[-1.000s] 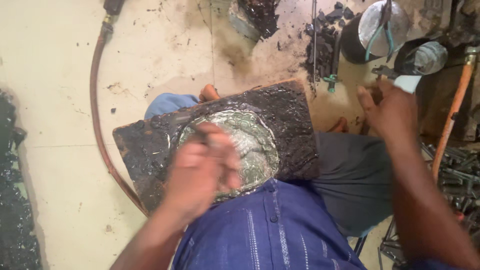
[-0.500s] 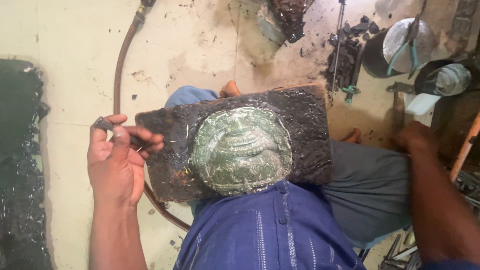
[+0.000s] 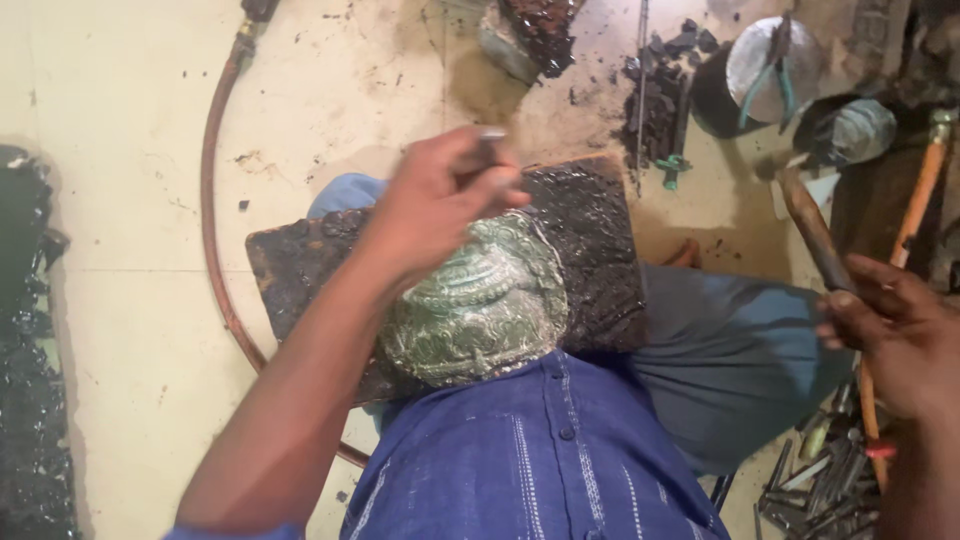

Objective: The person sits on the floor holding a blowtorch in one hand and a thin rod in the other, repeatedly heating a dark, glossy material on a brick-mounted mold and scraping at it. They turn the mold piece by hand, then lift a larger mold plate with foil-like material and scrape and tap it while holding it on their lap.

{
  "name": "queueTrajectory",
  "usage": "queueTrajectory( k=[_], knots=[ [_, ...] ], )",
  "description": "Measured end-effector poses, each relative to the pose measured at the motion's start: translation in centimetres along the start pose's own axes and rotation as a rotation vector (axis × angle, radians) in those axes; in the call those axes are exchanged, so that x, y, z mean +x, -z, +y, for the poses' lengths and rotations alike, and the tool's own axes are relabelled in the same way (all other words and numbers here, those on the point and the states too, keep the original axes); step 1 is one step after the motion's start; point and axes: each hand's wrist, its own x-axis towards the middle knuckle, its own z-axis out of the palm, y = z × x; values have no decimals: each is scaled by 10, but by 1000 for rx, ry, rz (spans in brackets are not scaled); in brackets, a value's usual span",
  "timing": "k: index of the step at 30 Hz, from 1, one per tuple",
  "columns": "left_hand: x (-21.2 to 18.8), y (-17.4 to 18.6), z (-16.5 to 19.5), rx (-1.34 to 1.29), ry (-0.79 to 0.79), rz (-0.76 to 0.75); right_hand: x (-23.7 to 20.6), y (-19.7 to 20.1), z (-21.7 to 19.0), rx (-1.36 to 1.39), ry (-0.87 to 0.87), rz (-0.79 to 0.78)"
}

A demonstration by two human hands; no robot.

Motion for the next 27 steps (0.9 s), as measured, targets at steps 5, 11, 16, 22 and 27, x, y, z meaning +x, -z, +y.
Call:
queueTrajectory(
  k=[5, 11, 16, 22, 27],
  knots=[
    [48, -46, -8, 354, -109, -163, -64, -76, -36, 123, -60, -41],
    [68, -45, -33, 635, -185, -69, -77, -108, -76, 271, 18, -188],
    [63, -48, -44, 727, -311, 36, -70, -113, -105, 95, -23, -237],
    [55, -51, -42, 844, -235, 8, -61, -110, -118, 54, 134, -291],
    [48, -58, -44, 931, -226, 78, -61, -116, -116, 90, 225, -212]
  ],
)
